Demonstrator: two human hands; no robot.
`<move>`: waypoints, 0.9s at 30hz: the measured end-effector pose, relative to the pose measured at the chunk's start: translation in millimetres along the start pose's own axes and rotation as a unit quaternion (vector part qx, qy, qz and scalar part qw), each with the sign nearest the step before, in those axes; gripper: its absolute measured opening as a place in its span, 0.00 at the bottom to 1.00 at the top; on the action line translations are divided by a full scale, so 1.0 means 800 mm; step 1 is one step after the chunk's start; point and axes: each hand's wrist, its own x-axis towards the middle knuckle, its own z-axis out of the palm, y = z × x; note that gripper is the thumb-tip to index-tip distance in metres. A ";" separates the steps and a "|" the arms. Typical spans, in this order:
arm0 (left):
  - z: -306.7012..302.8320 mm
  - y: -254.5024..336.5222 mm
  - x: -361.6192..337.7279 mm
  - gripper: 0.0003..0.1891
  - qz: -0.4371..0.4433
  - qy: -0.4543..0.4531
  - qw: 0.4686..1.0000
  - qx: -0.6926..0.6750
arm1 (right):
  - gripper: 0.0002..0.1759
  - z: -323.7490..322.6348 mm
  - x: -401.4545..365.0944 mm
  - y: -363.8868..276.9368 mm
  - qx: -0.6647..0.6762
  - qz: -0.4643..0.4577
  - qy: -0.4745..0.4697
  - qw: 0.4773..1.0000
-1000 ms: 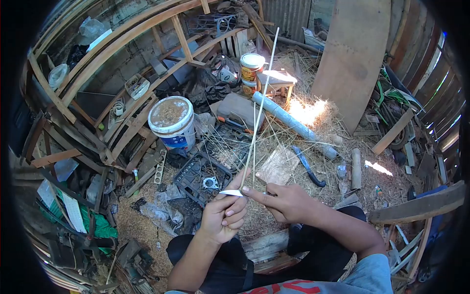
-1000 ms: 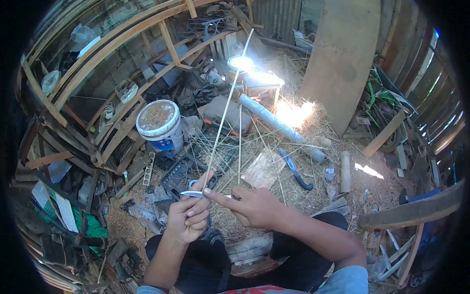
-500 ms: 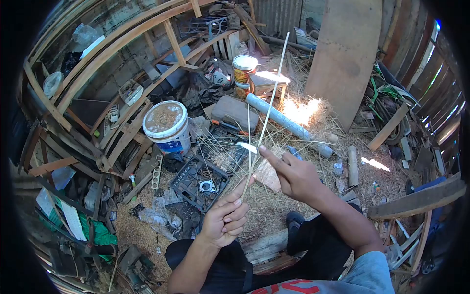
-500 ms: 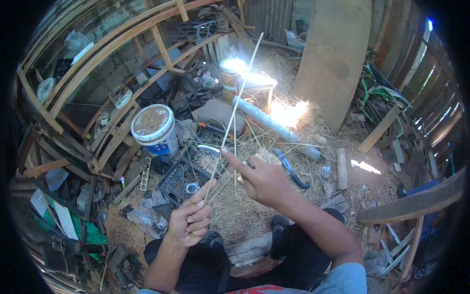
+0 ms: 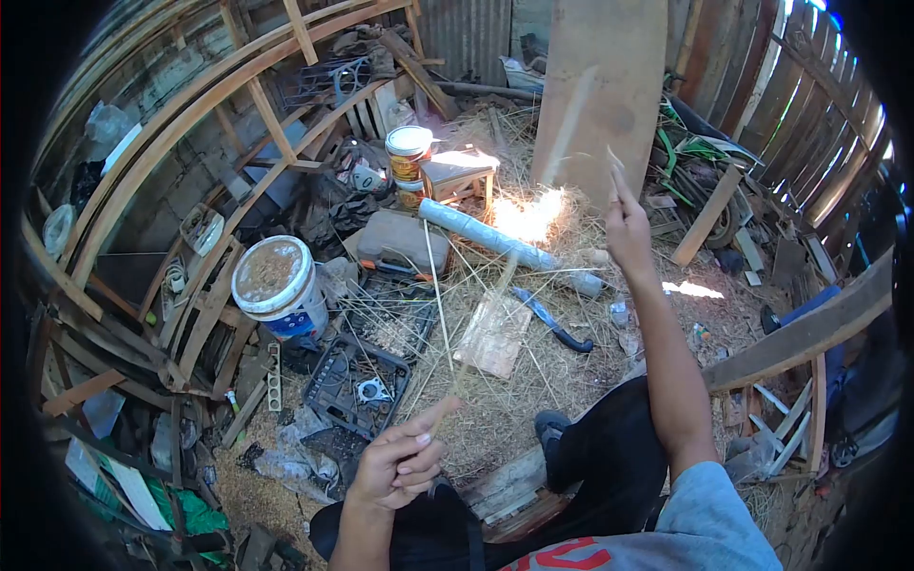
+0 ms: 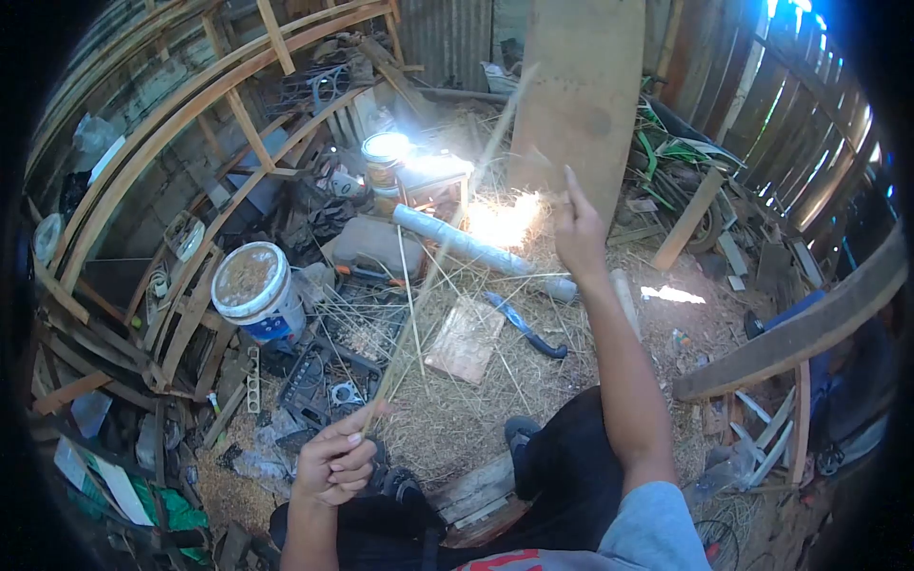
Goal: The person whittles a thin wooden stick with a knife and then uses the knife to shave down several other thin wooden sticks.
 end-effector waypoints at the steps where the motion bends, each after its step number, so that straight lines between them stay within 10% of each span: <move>1: 0.005 0.002 0.000 0.28 0.031 0.011 0.999 0.004 | 0.25 -0.005 0.000 0.004 0.021 0.009 -0.001 1.000; 6: 0.003 0.013 0.005 0.29 0.140 0.048 0.989 -0.017 | 0.24 0.024 -0.064 -0.077 0.027 -0.020 -0.154 0.987; 8: 0.005 0.013 0.006 0.29 0.147 0.040 0.988 -0.023 | 0.26 0.036 -0.120 -0.124 0.064 -0.065 -0.325 0.941; 10: 0.008 0.012 0.008 0.29 0.142 0.023 0.989 -0.031 | 0.35 0.056 -0.175 -0.146 0.036 -0.319 -0.368 0.872; 14: 0.006 0.009 0.005 0.28 0.141 0.012 0.990 -0.019 | 0.39 0.052 -0.209 -0.172 -0.026 -0.339 -0.504 0.794; 27: 0.017 0.004 0.007 0.28 0.128 0.010 0.991 -0.032 | 0.38 0.054 -0.204 -0.167 -0.087 -0.373 -0.388 0.838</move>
